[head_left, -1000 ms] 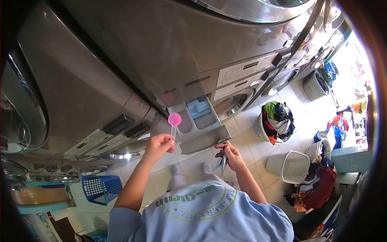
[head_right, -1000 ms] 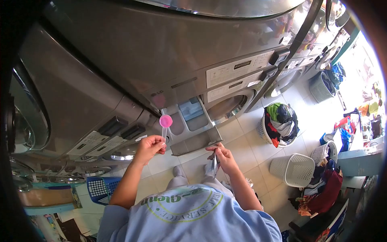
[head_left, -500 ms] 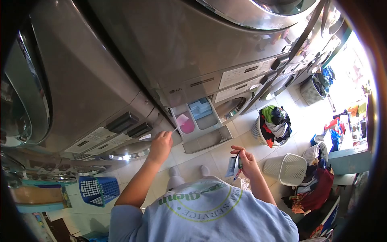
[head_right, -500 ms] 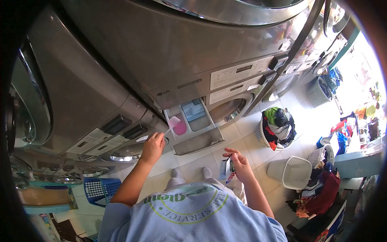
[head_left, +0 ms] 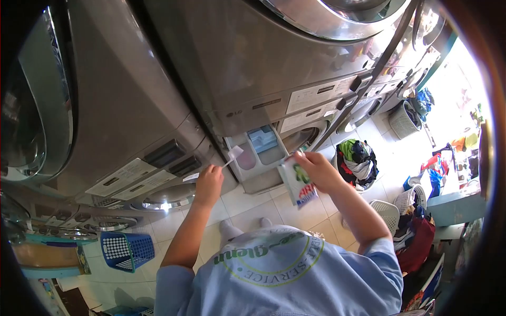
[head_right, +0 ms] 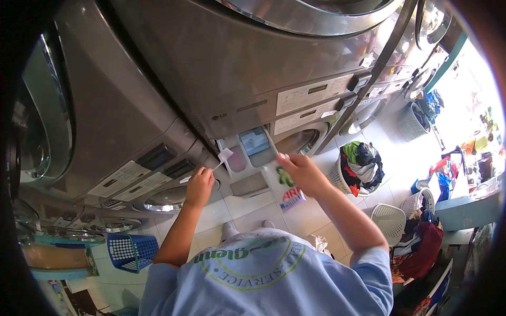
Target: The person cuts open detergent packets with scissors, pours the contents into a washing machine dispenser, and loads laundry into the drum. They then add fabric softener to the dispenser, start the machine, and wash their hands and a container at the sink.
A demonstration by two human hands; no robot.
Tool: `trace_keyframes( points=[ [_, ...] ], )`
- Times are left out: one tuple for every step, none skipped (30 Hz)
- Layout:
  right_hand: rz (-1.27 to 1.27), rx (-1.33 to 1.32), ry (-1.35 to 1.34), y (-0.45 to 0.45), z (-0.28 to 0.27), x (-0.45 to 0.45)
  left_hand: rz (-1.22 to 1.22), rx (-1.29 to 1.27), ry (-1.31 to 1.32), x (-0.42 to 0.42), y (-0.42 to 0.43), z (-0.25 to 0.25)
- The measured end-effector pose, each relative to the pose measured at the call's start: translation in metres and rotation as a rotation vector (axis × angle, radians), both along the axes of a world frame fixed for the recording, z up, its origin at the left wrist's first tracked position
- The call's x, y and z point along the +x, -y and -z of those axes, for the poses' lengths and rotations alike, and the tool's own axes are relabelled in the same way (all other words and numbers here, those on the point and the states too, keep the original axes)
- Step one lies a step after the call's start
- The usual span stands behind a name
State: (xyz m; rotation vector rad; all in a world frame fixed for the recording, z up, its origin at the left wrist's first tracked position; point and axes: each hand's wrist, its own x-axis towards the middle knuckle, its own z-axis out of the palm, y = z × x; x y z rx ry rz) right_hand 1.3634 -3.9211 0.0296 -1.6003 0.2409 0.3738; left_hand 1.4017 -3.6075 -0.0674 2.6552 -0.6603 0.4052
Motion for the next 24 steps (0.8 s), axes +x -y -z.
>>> trace_keyframes(
  points=[
    [-0.051, -0.13, -0.036, -0.008, 0.0, 0.016, -0.008, -0.052, 0.034, 0.0, -0.001, -0.001],
    [-0.129, -0.192, -0.057, -0.017, -0.005, 0.033, -0.015, -0.103, 0.068, 0.0, -0.002, -0.002],
    [-0.206, -0.254, -0.081, -0.027, -0.009, 0.048, -0.015, -0.102, 0.068, -0.001, -0.001, -0.006],
    [-0.249, -0.308, -0.103, -0.037, -0.009, 0.061, -0.061, -0.196, 0.077, -0.004, 0.001, -0.012],
    [-0.292, -0.363, -0.124, -0.046, -0.006, 0.075, -0.106, -0.291, 0.087, -0.006, 0.004, -0.017],
    [-0.346, -0.429, -0.095, -0.052, 0.021, 0.094, -0.108, -0.292, 0.086, -0.009, 0.005, -0.019],
    [-0.4, -0.494, -0.067, -0.059, 0.043, 0.109, -0.129, -0.348, 0.071, -0.012, 0.006, -0.02],
    [-0.401, -0.495, -0.068, -0.067, 0.043, 0.117, -0.15, -0.404, 0.056, -0.015, 0.006, -0.02],
    [-0.502, -0.671, -0.079, -0.076, 0.042, 0.123, -0.15, -0.404, 0.054, -0.018, 0.006, -0.018],
    [-0.603, -0.846, -0.089, -0.083, 0.043, 0.127, -0.166, -0.42, 0.037, -0.021, 0.006, -0.015],
    [-0.605, -0.845, -0.091, -0.087, 0.046, 0.128, -0.182, -0.435, 0.018, -0.024, 0.006, -0.012],
    [-0.635, -0.969, -0.004, -0.091, 0.05, 0.129, -0.184, -0.434, 0.015, -0.026, 0.006, -0.011],
    [-0.664, -1.093, 0.084, -0.093, 0.054, 0.129, -0.183, -0.448, -0.012, -0.029, 0.007, -0.01],
    [-0.666, -1.091, 0.081, -0.093, 0.058, 0.131, -0.182, -0.461, -0.038, -0.031, 0.009, -0.009],
    [-0.74, -1.094, 0.036, -0.094, 0.057, 0.134, -0.182, -0.461, -0.042, -0.032, 0.01, -0.008],
    [-0.814, -1.096, -0.01, -0.093, 0.057, 0.137, -0.176, -0.475, -0.047, -0.033, 0.011, -0.008],
    [-0.815, -1.094, -0.013, -0.091, 0.056, 0.139, -0.17, -0.489, -0.051, -0.033, 0.012, -0.007],
    [-0.866, -1.028, -0.112, -0.087, 0.048, 0.138, -0.169, -0.488, -0.054, -0.033, 0.013, -0.006],
    [-0.915, -0.96, -0.21, -0.083, 0.041, 0.136, -0.157, -0.469, -0.046, -0.032, 0.014, -0.004],
    [-0.913, -0.959, -0.212, -0.079, 0.035, 0.133, -0.145, -0.45, -0.037, -0.032, 0.014, -0.002],
    [-0.875, -0.837, -0.267, -0.075, 0.029, 0.129, -0.142, -0.45, -0.037, -0.031, 0.016, -0.001],
    [-0.834, -0.716, -0.32, -0.072, 0.026, 0.126, -0.15, -0.446, -0.04, -0.031, 0.019, -0.001],
    [-0.829, -0.716, -0.321, -0.07, 0.028, 0.125, -0.157, -0.442, -0.043, -0.03, 0.021, -0.001],
    [-0.757, -0.621, -0.374, -0.068, 0.032, 0.124, -0.153, -0.443, -0.044, -0.03, 0.022, -0.001]
  ],
)
